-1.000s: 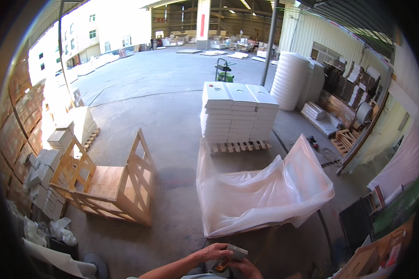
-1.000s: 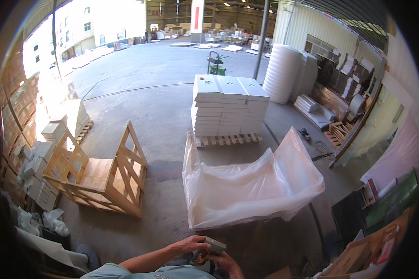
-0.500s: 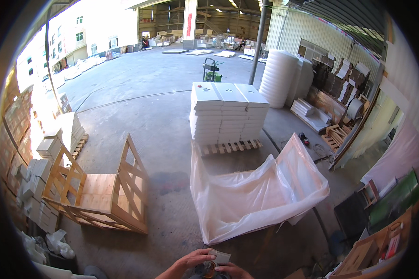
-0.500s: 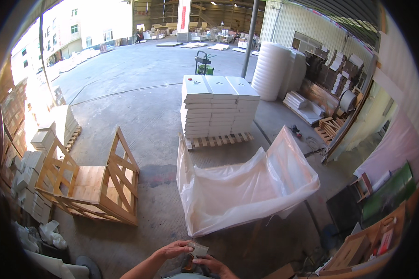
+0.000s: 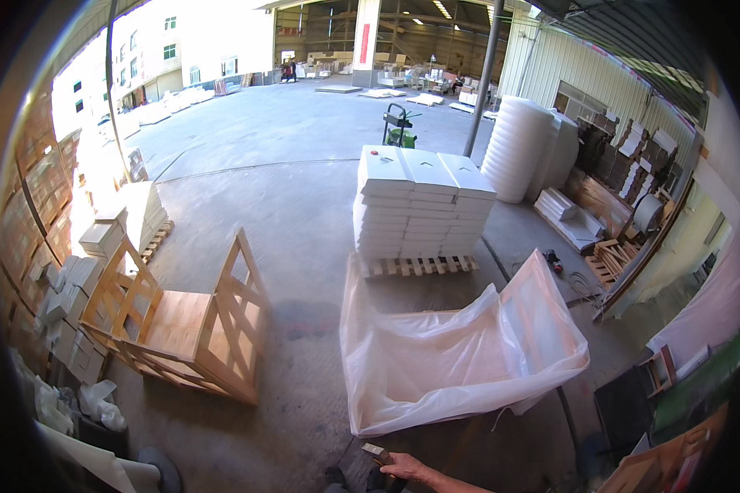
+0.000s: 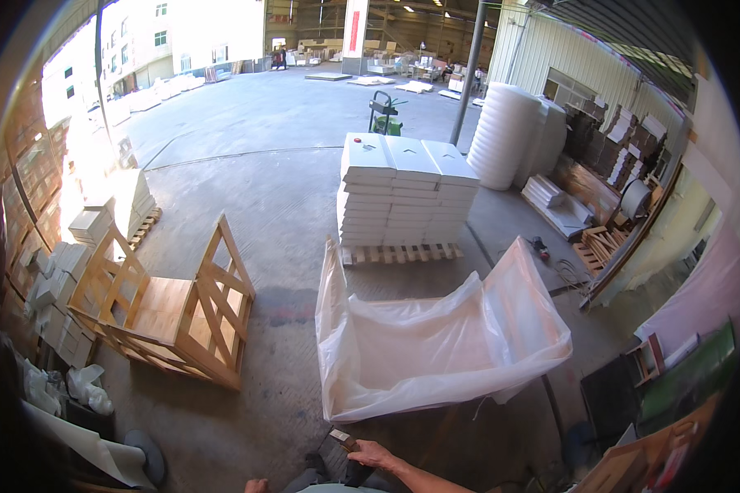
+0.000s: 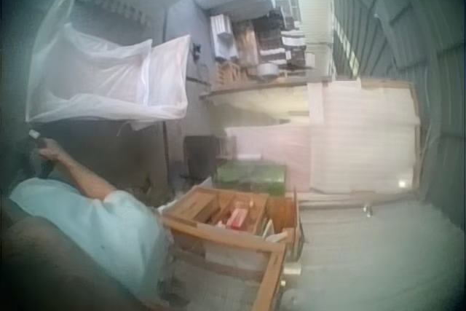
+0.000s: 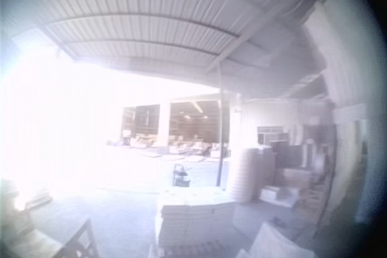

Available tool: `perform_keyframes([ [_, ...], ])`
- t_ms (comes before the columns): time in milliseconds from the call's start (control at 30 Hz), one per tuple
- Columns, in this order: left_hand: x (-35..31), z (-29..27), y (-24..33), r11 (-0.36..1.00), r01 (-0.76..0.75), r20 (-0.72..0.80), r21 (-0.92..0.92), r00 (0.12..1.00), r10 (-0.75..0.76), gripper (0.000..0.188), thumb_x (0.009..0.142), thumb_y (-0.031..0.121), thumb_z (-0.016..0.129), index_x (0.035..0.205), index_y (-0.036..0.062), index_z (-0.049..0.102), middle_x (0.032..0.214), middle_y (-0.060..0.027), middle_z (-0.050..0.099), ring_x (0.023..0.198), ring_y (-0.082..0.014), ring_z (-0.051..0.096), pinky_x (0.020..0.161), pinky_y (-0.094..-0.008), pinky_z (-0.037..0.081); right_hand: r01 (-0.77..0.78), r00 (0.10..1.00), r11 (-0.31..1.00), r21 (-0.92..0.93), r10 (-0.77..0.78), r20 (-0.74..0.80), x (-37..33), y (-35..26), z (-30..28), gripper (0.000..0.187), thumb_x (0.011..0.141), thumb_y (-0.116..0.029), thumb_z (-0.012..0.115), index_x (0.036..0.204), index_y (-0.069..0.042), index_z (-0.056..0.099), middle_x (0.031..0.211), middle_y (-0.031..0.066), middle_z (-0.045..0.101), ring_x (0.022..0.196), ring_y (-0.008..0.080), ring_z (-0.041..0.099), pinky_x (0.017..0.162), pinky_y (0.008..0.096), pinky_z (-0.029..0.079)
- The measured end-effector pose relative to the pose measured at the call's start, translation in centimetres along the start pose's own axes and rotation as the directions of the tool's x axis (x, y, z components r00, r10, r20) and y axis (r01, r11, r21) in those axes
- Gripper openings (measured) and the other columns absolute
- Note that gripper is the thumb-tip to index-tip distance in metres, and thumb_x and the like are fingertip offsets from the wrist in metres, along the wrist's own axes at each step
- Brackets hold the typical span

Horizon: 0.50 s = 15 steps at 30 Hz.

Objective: The person wraps a wooden furniture frame with a large white plastic sheet. They pull the sheet over the frame, smooth it, and secure it using a staple gun along the edges and corners.

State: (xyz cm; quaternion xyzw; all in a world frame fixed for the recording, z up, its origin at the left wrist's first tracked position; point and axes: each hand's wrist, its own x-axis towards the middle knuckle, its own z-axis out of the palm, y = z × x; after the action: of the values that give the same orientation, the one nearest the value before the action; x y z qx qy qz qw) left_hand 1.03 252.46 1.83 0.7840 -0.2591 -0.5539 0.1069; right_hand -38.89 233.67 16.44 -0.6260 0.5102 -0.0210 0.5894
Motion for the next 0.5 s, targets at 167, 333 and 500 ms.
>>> perform_keyframes([
  [167, -1.6, 1.3, -11.2, 0.929, -0.09, -0.041, 0.358, 0.993, 0.111, 0.034, 0.093, 0.032, 0.054, 0.096, 0.0007, 0.068, 0.09, -0.0137, 0.068, 0.082, -0.0251, 0.066, 0.072, -0.0385, 0.052, -0.173, 0.982, 0.865, -0.47, 0.187, -0.017, 2.8, 8.0, 1.3, 0.048, 0.079, -0.044, 0.063, 0.104, -0.003, 0.065, 0.093, 0.0215, 0.068, 0.087, 0.0361, 0.066, 0.078, 0.0406, 0.052],
  [333, -2.1, 2.5, -13.7, 0.898, 0.252, -0.056, -0.361, 0.955, -0.29, 0.04, 0.088, 0.038, 0.054, 0.087, 0.0005, 0.068, 0.075, -0.0123, 0.067, 0.063, -0.0239, 0.064, 0.057, -0.039, 0.051, -0.472, 0.852, 0.778, -0.414, 0.523, 0.011, 5.7, 20.1, 4.1, 0.047, 0.075, -0.044, 0.065, 0.089, 0.0, 0.071, 0.09, 0.0216, 0.07, 0.09, 0.0361, 0.067, 0.077, 0.0429, 0.052],
  [500, -3.3, -3.9, -11.4, 0.8, 0.19, -0.098, -0.568, 0.95, -0.295, 0.034, 0.088, 0.035, 0.057, 0.08, 0.0022, 0.065, 0.068, -0.008, 0.063, 0.054, -0.018, 0.059, 0.05, -0.034, 0.048, -0.592, 0.791, 0.748, -0.3, 0.611, -0.039, 6.4, 21.2, 7.2, 0.044, 0.075, -0.042, 0.064, 0.085, 0.0, 0.071, 0.085, 0.0202, 0.07, 0.086, 0.0332, 0.068, 0.074, 0.0413, 0.051],
])
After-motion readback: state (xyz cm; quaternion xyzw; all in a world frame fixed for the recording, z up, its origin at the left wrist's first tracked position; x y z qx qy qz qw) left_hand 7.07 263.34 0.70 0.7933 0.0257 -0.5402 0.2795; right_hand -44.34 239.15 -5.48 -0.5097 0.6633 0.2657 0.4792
